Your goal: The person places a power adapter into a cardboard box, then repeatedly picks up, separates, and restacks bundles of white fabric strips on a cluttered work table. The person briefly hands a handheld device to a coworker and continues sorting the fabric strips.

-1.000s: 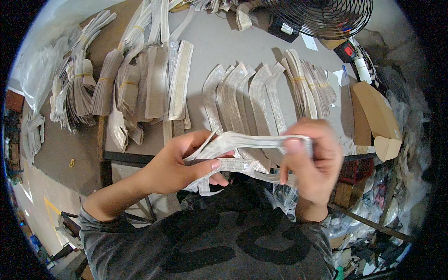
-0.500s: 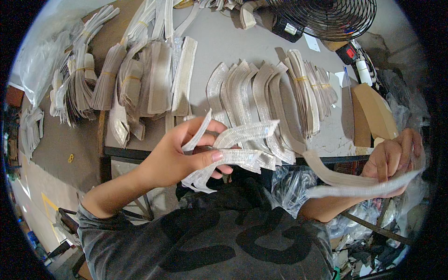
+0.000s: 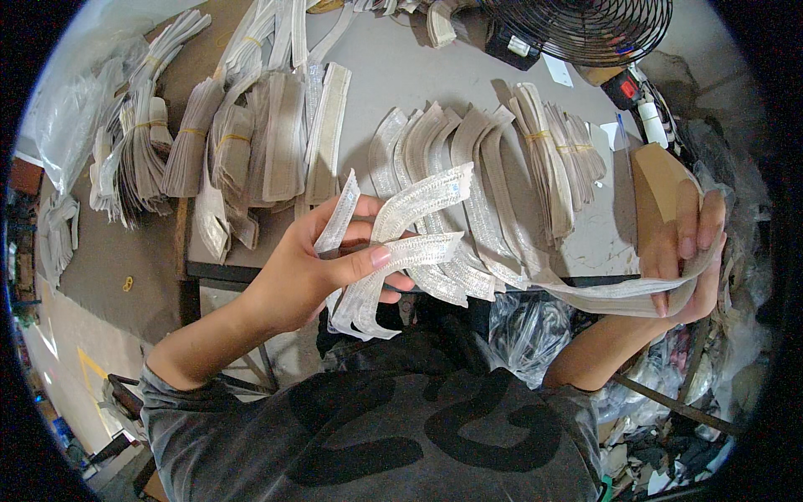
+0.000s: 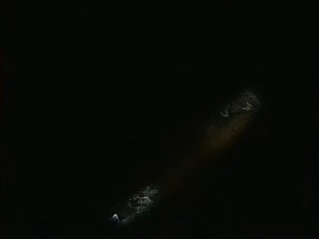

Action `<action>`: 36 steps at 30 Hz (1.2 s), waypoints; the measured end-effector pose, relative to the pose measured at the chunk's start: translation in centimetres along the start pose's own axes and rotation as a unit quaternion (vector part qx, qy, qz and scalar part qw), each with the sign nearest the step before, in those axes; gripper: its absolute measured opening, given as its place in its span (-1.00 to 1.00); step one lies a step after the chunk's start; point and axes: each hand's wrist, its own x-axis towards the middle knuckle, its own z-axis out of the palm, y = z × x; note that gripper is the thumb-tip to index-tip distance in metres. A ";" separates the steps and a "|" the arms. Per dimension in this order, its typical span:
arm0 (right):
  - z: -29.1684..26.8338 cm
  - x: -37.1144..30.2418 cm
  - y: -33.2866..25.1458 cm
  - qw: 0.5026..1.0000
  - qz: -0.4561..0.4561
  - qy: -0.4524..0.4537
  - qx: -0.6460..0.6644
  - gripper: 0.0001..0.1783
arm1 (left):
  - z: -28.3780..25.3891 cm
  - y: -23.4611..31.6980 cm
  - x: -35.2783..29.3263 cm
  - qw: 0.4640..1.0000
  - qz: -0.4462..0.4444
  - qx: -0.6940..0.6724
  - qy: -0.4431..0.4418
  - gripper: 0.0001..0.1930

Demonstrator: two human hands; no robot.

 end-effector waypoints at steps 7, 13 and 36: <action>0.6 3.0 3.4 0.956 0.112 0.072 -0.263 -0.79 | 0.0 -0.5 -0.1 0.999 0.004 0.009 0.033 -0.51; 0.5 8.7 11.5 0.894 0.255 0.040 -0.366 -0.80 | 0.0 -0.7 0.1 0.999 0.014 0.007 0.031 -0.52; 3.3 8.1 11.5 0.872 0.270 -0.102 -0.395 -0.63 | 0.0 -0.7 0.0 0.999 0.006 -0.015 0.029 -0.46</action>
